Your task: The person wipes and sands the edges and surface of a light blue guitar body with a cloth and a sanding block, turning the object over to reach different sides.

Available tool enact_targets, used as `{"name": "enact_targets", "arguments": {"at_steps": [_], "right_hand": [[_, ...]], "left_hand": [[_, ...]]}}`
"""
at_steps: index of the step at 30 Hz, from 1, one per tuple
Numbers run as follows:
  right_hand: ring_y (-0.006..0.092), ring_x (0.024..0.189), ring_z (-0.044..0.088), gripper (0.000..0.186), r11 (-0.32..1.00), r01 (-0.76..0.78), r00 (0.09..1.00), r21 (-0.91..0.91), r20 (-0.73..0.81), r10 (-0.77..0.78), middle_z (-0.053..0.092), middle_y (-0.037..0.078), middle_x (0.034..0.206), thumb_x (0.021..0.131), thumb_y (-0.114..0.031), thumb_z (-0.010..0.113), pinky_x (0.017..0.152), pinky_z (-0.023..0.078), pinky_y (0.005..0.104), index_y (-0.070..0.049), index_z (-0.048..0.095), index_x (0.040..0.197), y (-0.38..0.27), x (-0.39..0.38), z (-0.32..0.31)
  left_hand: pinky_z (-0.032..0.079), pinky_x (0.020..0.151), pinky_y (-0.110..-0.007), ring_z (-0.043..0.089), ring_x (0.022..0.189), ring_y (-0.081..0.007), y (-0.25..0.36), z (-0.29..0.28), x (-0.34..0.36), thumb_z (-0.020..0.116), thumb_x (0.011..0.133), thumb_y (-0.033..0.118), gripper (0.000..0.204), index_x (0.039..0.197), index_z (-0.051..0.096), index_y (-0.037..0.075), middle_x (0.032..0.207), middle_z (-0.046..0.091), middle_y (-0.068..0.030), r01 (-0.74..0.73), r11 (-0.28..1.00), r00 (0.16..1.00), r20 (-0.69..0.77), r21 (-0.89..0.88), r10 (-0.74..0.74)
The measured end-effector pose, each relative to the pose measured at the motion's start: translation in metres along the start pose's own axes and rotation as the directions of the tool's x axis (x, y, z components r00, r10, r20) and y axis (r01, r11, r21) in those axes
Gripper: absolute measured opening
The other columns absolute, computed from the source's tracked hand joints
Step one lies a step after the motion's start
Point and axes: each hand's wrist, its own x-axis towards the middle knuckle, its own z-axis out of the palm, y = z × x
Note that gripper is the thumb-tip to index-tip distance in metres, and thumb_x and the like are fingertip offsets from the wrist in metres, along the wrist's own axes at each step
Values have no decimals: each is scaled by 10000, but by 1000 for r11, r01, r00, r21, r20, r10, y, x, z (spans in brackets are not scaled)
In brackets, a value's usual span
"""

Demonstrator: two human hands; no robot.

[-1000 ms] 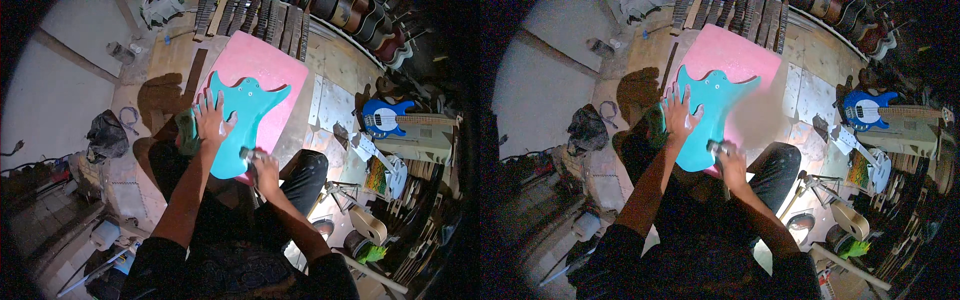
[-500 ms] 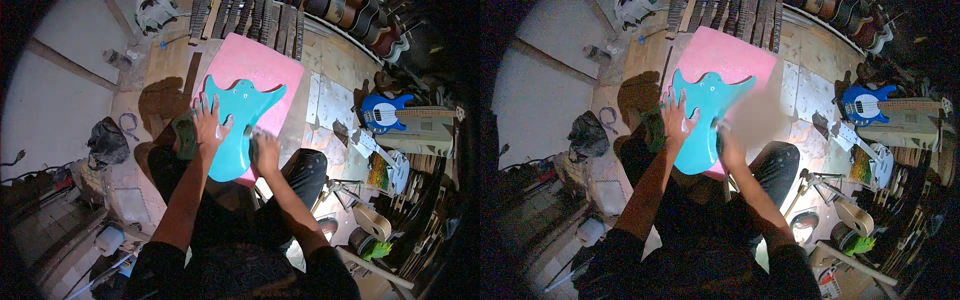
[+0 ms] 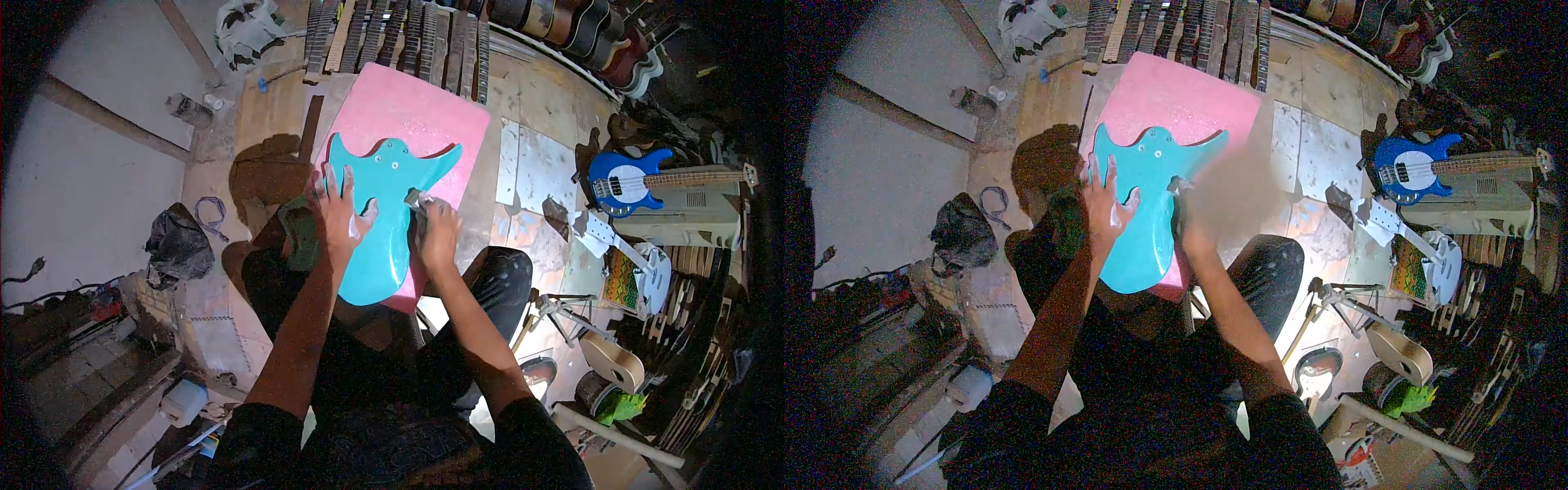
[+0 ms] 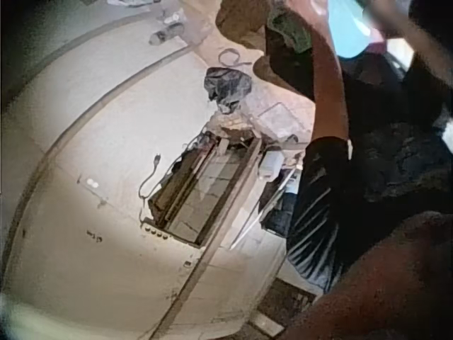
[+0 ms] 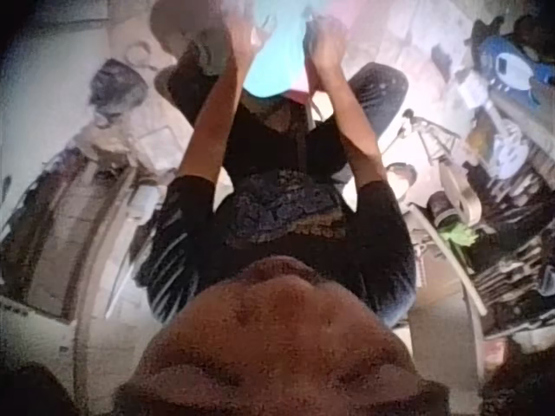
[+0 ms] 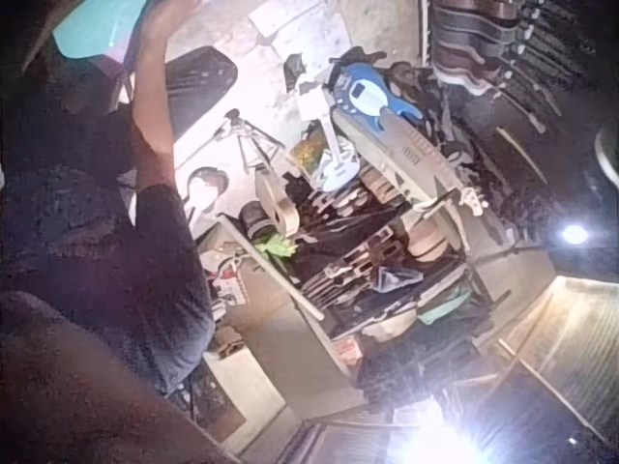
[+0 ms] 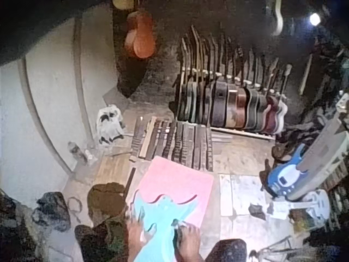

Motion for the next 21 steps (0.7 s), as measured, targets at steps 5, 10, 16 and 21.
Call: {"name": "enact_targets", "arguments": {"at_steps": [5, 10, 16, 21], "right_hand": [[396, 1047, 609, 321, 995, 93, 973, -38, 217, -82, 635, 158, 1216, 825, -43, 601, 919, 468, 476, -110, 651, 1135, -11, -59, -22], [418, 1019, 569, 316, 999, -50, 987, 3, 153, 49, 604, 211, 1196, 812, -51, 621, 849, 434, 515, -59, 601, 1127, -2, -3, -13], [396, 1089, 582, 388, 997, 70, 971, 10, 229, -71, 622, 166, 1228, 800, -56, 636, 904, 461, 492, -121, 633, 1182, 0, -56, -15], [390, 1002, 619, 294, 990, 141, 987, -28, 80, -138, 644, 167, 1201, 819, -46, 632, 899, 477, 455, -77, 649, 1111, 0, -21, -15]], "left_hand": [[286, 1145, -596, 297, 1403, -516, -5, -2, 0, 760, 786, 391, 868, 1500, 398, 55, 1552, 273, -316, -31, 999, 999, -26, 41, 32], [226, 1180, -589, 254, 1443, -468, 2, -5, 3, 738, 789, 433, 856, 1493, 418, 65, 1568, 275, -281, 19, 998, 999, 48, 61, -22], [237, 1174, -589, 244, 1456, -458, -8, 0, 0, 703, 812, 471, 856, 1509, 402, 76, 1583, 253, -277, 33, 999, 999, 37, 35, -35], [212, 1183, -593, 228, 1463, -463, -9, 7, 0, 689, 822, 482, 860, 1512, 394, 63, 1589, 244, -272, 18, 1000, 999, 26, 14, -19]]}}
